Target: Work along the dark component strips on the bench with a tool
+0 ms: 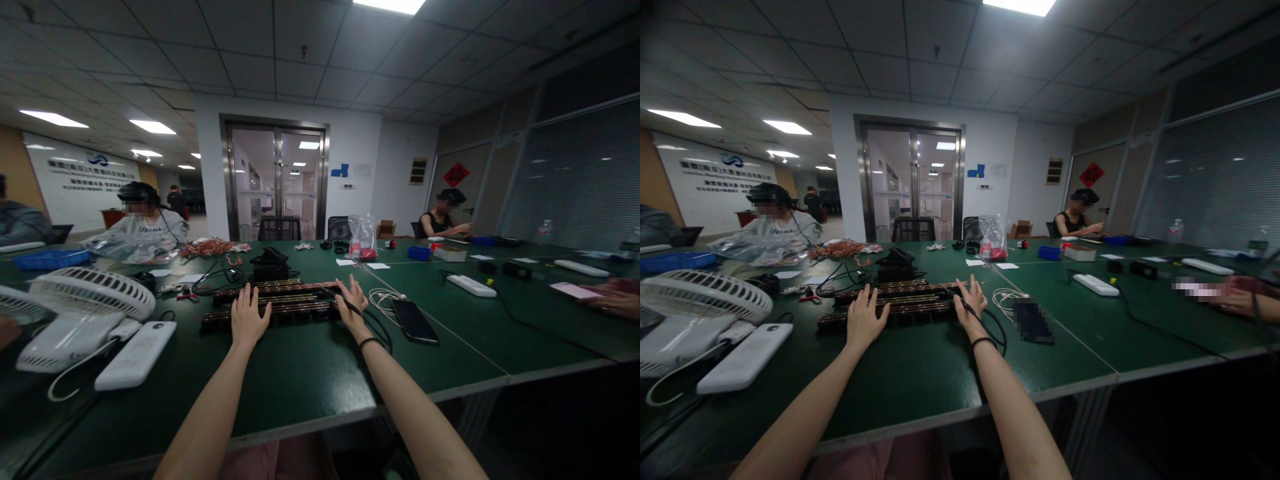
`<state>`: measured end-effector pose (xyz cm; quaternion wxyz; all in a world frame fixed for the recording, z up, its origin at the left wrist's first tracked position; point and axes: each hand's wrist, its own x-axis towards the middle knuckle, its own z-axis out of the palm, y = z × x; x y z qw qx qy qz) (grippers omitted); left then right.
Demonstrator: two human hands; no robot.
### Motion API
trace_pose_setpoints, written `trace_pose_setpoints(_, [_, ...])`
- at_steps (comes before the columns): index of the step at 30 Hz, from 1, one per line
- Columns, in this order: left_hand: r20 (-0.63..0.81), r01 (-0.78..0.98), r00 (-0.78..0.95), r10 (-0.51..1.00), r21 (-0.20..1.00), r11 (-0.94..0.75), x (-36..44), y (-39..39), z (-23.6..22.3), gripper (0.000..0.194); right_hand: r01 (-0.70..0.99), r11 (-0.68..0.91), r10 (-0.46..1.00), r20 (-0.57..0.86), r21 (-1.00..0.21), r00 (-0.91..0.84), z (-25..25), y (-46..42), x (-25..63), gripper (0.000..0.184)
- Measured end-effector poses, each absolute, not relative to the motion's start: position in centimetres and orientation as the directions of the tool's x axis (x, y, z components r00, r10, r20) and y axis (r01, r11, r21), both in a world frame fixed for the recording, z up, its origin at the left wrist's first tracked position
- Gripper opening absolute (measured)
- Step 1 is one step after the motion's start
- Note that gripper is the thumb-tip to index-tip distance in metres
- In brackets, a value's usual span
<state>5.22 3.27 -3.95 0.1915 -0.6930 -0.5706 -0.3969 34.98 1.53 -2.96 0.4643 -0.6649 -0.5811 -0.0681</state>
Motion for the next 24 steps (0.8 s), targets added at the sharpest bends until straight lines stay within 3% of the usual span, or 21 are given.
trace_pose_setpoints(12, [0.764,0.943,0.017,0.645,0.203,-0.265,5.2,3.6,-4.1,0.061,0.862,0.137,0.688,0.673,-0.487,0.271,-4.2,3.0,35.3,0.057])
trace_pose_setpoints(24, [0.764,0.943,-0.010,0.645,0.223,-0.249,5.2,4.0,-4.1,0.061,0.813,0.170,0.720,0.633,-0.557,0.283,-3.5,2.4,35.3,0.059])
